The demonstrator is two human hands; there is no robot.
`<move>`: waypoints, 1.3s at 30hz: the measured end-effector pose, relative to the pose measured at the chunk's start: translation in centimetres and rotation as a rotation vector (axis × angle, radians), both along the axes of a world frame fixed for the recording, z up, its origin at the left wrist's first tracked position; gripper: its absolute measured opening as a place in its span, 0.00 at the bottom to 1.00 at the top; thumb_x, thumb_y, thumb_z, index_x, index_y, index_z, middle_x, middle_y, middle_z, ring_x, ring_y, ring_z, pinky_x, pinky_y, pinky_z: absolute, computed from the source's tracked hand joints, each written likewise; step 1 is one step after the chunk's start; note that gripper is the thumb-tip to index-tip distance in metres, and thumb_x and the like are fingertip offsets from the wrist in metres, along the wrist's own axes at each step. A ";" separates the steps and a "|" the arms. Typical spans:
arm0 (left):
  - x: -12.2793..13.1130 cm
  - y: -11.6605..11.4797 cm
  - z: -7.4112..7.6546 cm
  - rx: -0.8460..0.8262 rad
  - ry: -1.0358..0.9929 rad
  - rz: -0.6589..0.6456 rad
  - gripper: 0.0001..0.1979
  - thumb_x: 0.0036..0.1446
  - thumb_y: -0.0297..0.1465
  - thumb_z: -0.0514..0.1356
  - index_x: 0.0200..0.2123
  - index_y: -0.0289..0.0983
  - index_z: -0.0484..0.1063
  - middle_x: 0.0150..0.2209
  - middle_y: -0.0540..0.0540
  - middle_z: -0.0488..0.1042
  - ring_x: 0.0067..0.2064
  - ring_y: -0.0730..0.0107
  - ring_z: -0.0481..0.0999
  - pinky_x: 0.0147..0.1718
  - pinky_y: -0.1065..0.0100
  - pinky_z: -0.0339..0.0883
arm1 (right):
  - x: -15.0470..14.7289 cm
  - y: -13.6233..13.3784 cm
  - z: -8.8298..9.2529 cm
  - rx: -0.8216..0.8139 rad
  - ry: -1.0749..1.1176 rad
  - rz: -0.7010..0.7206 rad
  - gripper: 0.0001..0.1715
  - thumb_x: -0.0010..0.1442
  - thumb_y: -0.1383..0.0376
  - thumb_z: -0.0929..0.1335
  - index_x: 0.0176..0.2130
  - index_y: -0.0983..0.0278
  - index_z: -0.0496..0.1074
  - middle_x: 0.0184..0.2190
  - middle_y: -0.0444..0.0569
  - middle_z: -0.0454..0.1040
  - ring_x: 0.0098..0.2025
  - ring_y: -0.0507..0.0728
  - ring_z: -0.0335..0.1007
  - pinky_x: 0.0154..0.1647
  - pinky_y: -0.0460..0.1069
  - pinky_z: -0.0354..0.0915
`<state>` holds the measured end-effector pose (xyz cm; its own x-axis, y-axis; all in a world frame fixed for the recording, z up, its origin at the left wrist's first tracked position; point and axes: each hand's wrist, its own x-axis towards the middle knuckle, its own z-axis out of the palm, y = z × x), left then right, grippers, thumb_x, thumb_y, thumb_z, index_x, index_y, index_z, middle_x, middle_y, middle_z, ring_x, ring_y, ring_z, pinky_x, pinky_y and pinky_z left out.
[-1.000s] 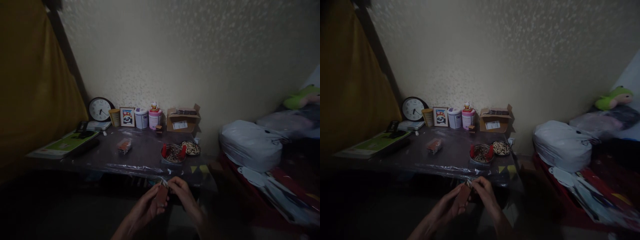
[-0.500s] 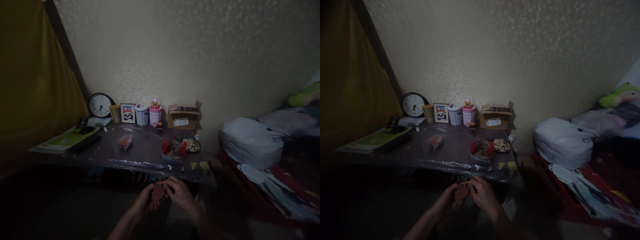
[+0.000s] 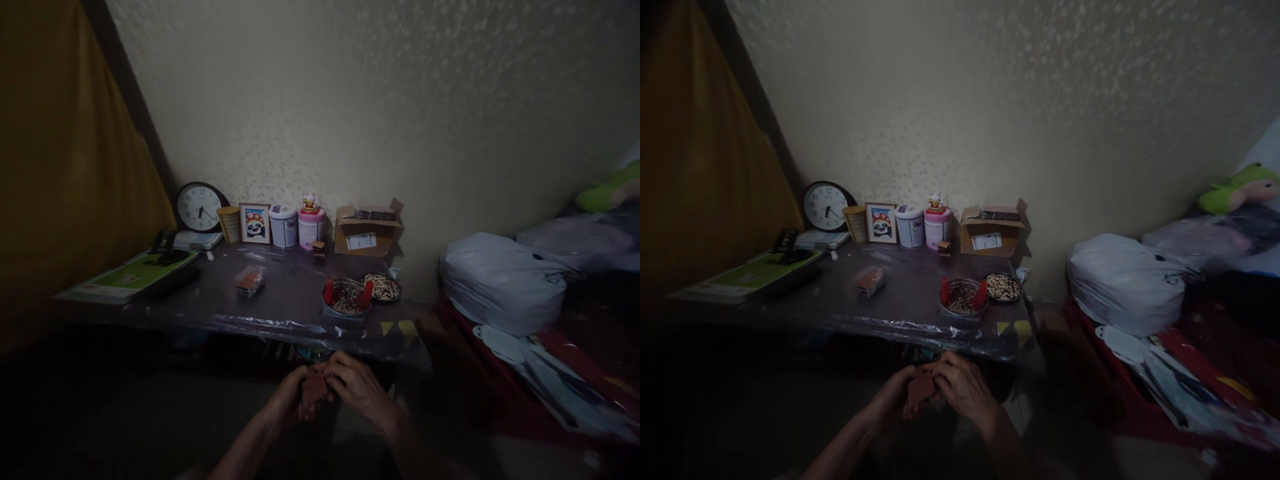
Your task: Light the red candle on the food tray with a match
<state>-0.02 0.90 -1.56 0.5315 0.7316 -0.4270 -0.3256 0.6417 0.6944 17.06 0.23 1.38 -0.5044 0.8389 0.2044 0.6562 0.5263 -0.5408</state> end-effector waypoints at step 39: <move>0.1 0.0 0.1 0.070 0.028 0.140 0.24 0.52 0.33 0.51 0.53 0.32 0.63 0.24 0.46 0.76 0.15 0.75 0.68 0.13 0.76 0.54 | 0.2 0.6 -0.6 0.072 0.168 -0.096 0.13 0.57 0.76 0.62 0.34 0.60 0.70 0.34 0.44 0.68 0.36 0.51 0.68 0.39 0.45 0.64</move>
<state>0.12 0.90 -1.44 0.4108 0.8261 -0.3858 -0.3882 0.5414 0.7458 17.27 0.79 0.75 -0.3765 0.8618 0.3399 0.6087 0.5067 -0.6105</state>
